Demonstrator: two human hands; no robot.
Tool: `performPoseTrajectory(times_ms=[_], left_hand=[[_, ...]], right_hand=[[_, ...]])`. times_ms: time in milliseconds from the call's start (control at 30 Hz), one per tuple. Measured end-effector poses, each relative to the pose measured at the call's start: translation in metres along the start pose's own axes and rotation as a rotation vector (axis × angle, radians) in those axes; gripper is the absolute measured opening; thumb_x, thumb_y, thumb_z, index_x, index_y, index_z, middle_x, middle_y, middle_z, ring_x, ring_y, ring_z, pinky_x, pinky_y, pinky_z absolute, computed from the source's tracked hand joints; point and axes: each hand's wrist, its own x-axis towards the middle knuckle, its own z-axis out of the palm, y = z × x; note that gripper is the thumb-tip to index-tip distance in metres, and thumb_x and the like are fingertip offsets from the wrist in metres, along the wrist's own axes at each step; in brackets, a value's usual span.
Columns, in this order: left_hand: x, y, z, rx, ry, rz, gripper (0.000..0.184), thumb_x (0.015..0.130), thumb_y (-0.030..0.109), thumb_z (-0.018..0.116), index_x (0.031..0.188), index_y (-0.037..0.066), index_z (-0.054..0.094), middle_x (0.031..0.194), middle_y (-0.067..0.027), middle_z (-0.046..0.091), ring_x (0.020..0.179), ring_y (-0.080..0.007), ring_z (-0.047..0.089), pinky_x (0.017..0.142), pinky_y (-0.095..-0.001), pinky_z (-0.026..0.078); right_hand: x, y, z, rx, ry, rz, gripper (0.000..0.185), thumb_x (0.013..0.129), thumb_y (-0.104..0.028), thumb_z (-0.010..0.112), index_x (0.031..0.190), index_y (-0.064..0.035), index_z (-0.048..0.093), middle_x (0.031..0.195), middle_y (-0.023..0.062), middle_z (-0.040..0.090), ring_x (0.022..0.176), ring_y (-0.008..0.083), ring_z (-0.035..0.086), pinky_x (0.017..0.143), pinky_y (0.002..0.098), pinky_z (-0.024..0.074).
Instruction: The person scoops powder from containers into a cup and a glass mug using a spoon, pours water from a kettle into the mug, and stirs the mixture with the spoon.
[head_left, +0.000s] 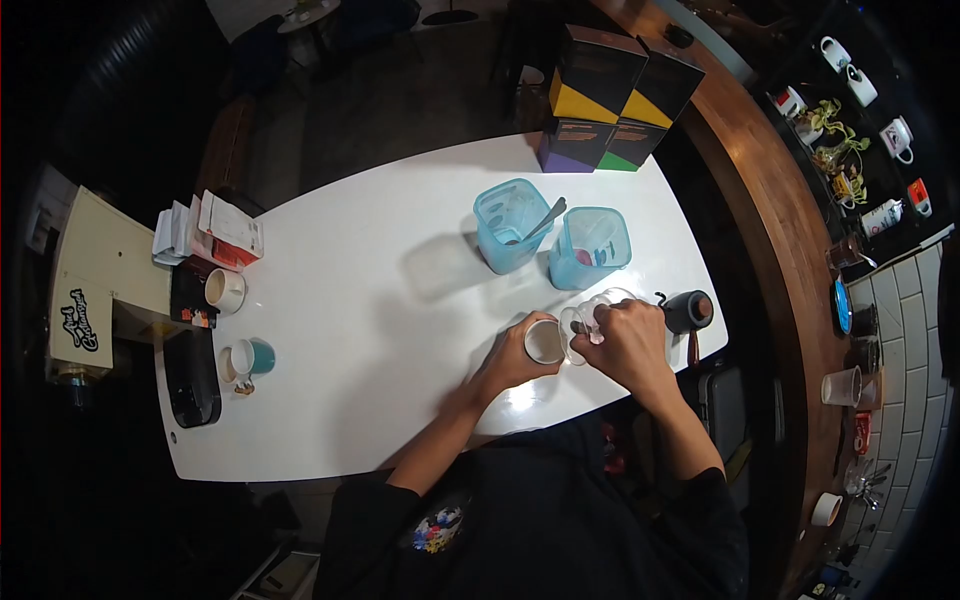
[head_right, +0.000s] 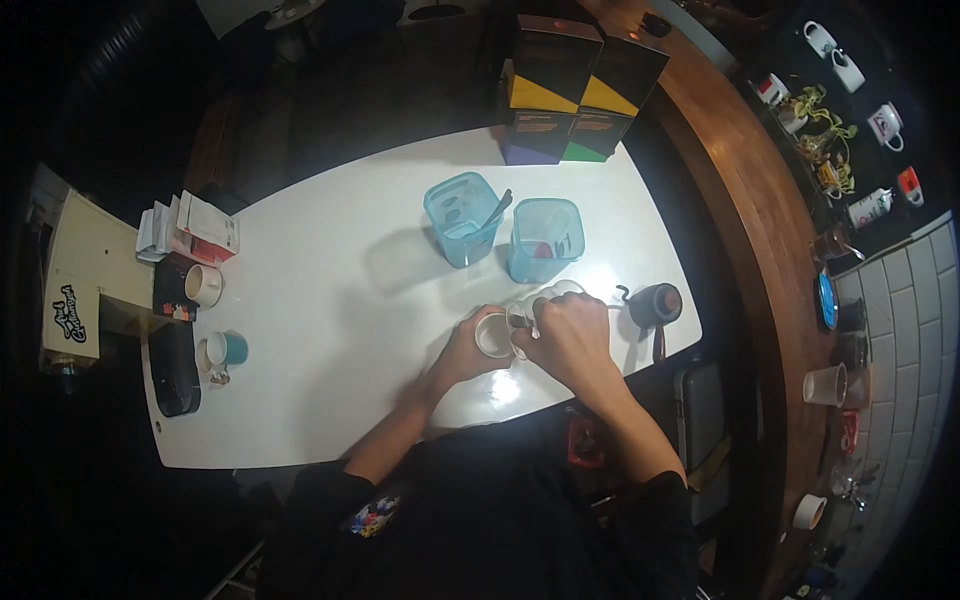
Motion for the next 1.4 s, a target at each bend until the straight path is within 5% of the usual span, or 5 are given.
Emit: performPoseTrajectory(times_ms=[600, 800, 1067, 1333, 1400], left_hand=[[-0.001, -0.002, 0.001, -0.047, -0.002, -0.038, 0.065, 0.061, 0.02, 0.088, 0.117, 0.006, 0.058, 0.102, -0.0123, 0.07, 0.094, -0.0238, 0.07, 0.086, -0.038, 0.054], [-0.003, -0.005, 0.001, -0.054, -0.006, -0.064, 0.07, 0.06, 0.018, 0.09, 0.12, 0.008, 0.057, 0.101, -0.0108, 0.07, 0.093, -0.0229, 0.069, 0.086, -0.0378, 0.055], [-0.004, -0.018, 0.003, -0.123, -0.052, -0.07, 0.079, 0.058, 0.018, 0.094, 0.125, 0.009, 0.053, 0.103, -0.0118, 0.071, 0.093, -0.023, 0.07, 0.084, -0.0371, 0.056], [-0.002, -0.09, 0.019, 0.323, 0.122, 0.348, 0.096, 0.057, 0.022, 0.096, 0.138, 0.003, 0.049, 0.117, -0.0179, 0.068, 0.104, -0.0279, 0.068, 0.093, -0.0395, 0.053], [-0.004, -0.06, 0.013, 0.15, 0.059, 0.204, 0.09, 0.059, 0.023, 0.094, 0.135, 0.003, 0.051, 0.118, -0.0181, 0.067, 0.106, -0.0281, 0.067, 0.094, -0.0397, 0.052]], right_hand=[[0.013, -0.02, -0.012, -0.046, -0.109, -0.173, 0.019, 0.071, -0.023, 0.078, 0.066, -0.0058, 0.072, 0.062, 0.0158, 0.066, 0.057, 0.0322, 0.066, 0.055, 0.0421, 0.0508], [0.012, -0.023, -0.001, -0.11, -0.152, -0.236, 0.031, 0.069, -0.03, 0.084, 0.065, -0.0021, 0.07, 0.062, 0.0159, 0.066, 0.06, 0.0316, 0.068, 0.063, 0.0421, 0.0528], [0.011, -0.034, 0.005, -0.176, -0.233, -0.322, 0.012, 0.073, -0.018, 0.072, 0.068, -0.0073, 0.07, 0.071, 0.0136, 0.069, 0.076, 0.0297, 0.07, 0.074, 0.0402, 0.0519], [0.007, -0.034, 0.027, -0.228, -0.248, -0.493, 0.006, 0.075, -0.014, 0.068, 0.075, -0.0083, 0.071, 0.076, 0.0115, 0.07, 0.084, 0.0289, 0.069, 0.077, 0.0402, 0.0492], [0.008, -0.031, 0.026, -0.225, -0.262, -0.546, 0.008, 0.075, -0.014, 0.067, 0.078, -0.0088, 0.071, 0.076, 0.0096, 0.07, 0.087, 0.0267, 0.068, 0.079, 0.0386, 0.0481]])
